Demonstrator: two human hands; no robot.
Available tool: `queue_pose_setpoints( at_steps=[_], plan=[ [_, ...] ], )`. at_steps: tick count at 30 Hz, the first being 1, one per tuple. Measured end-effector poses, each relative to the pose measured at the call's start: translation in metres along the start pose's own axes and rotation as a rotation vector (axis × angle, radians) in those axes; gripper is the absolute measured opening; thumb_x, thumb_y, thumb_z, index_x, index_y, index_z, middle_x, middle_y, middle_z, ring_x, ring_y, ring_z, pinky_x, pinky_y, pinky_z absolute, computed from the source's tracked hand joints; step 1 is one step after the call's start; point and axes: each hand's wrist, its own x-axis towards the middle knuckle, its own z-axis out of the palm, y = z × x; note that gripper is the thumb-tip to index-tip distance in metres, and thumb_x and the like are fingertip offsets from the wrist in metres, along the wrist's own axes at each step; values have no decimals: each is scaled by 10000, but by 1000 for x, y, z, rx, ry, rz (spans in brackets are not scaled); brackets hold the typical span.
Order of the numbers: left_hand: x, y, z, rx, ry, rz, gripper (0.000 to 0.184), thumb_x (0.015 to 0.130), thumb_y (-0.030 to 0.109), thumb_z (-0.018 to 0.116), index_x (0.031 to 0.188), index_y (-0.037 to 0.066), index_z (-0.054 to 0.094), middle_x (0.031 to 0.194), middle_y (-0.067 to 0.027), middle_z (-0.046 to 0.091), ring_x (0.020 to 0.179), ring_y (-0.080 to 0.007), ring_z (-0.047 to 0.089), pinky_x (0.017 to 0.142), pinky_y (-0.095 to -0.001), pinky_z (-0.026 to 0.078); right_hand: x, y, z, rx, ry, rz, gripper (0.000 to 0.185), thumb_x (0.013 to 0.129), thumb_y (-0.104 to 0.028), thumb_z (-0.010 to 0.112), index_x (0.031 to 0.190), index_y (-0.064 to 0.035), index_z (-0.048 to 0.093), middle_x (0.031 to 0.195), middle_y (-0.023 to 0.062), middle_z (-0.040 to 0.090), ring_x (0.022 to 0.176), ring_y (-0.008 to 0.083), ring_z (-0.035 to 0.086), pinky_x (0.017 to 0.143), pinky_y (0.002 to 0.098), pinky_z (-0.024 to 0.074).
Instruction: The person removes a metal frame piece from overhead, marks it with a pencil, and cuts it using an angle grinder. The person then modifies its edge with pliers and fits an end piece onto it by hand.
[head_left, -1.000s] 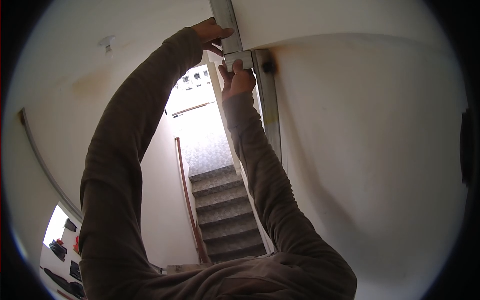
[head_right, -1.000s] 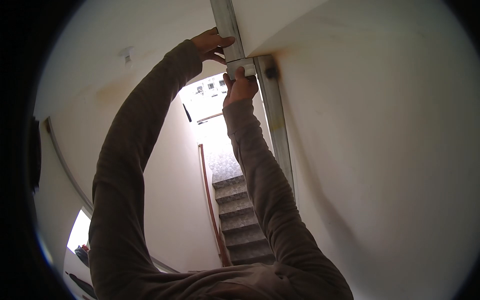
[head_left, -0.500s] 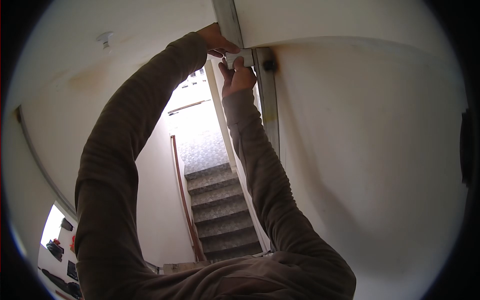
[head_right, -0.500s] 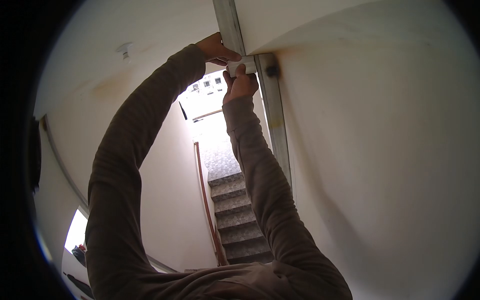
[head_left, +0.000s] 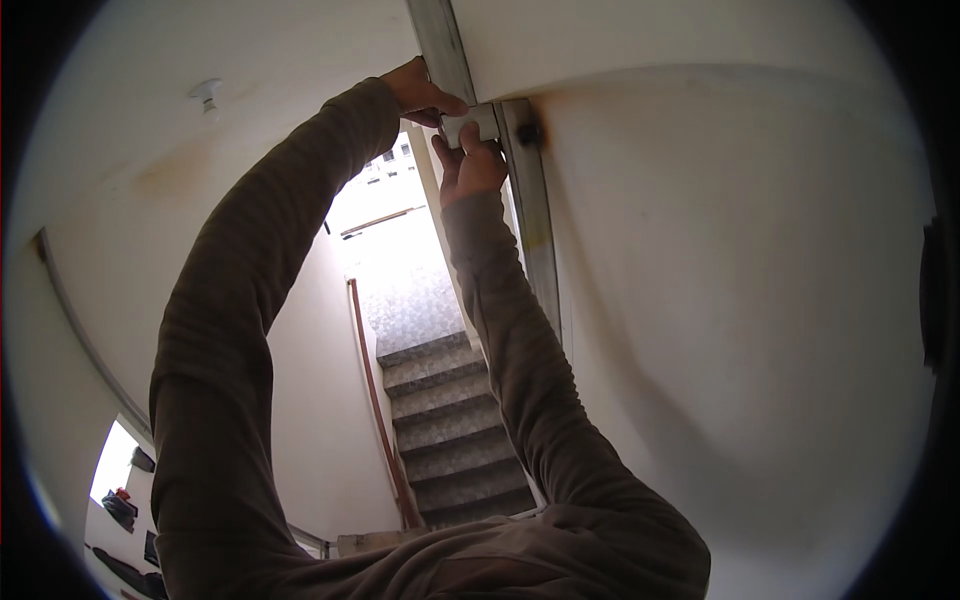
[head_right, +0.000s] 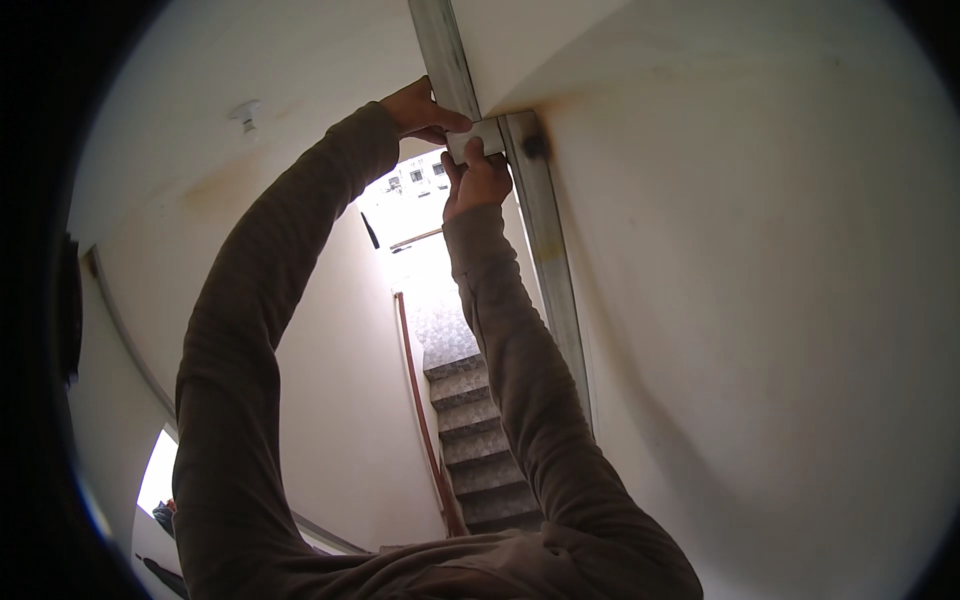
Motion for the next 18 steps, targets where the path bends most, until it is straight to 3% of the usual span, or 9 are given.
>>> queue_pose_setpoints(
  at_steps=[2, 8, 11, 14, 18],
  plan=[
    [0, -2, 1, -28, -8, 100, 544, 694, 192, 894, 1089, -93, 653, 934, -150, 686, 775, -204, 702, 714, -290, 633, 3, 1, -9, -19, -43, 24, 232, 965, -125, 652, 1121, -7, 527, 1100, 106, 559, 1043, 243, 594, 961, 466, 553],
    [-16, 14, 9, -40, 55, 91, 488, 703, 162, 879, 1066, -84, 664, 927, -154, 689, 749, -198, 698, 707, -286, 632, -5, -4, -14, -131, -103, 53, 310, 962, -242, 678, 1155, -27, 564, 1132, 82, 574, 1132, 278, 584, 1016, 506, 497],
    [-13, 11, 6, -36, 25, 88, 498, 706, 164, 877, 1095, -61, 663, 947, -152, 692, 756, -204, 703, 711, -288, 631, -5, -3, -21, -162, -121, 71, 298, 953, -231, 687, 1151, -34, 582, 1157, 78, 606, 1102, 267, 610, 1007, 469, 495],
    [-17, 18, 4, -20, -40, 39, 768, 729, 123, 856, 1377, -2, 463, 1195, -182, 639, 992, -270, 696, 843, -366, 618, -3, -5, -20, -184, -136, 63, 272, 955, -216, 681, 1135, -30, 598, 1088, 72, 641, 1053, 249, 637, 988, 432, 504],
    [-19, 17, 6, -8, 12, 52, 784, 735, 125, 855, 1394, 7, 446, 1198, -179, 638, 992, -268, 695, 845, -368, 617, -1, -3, -19, -140, -85, 68, 297, 941, -193, 704, 1133, 10, 604, 1055, 109, 663, 964, 256, 672, 945, 404, 527]
  ],
)
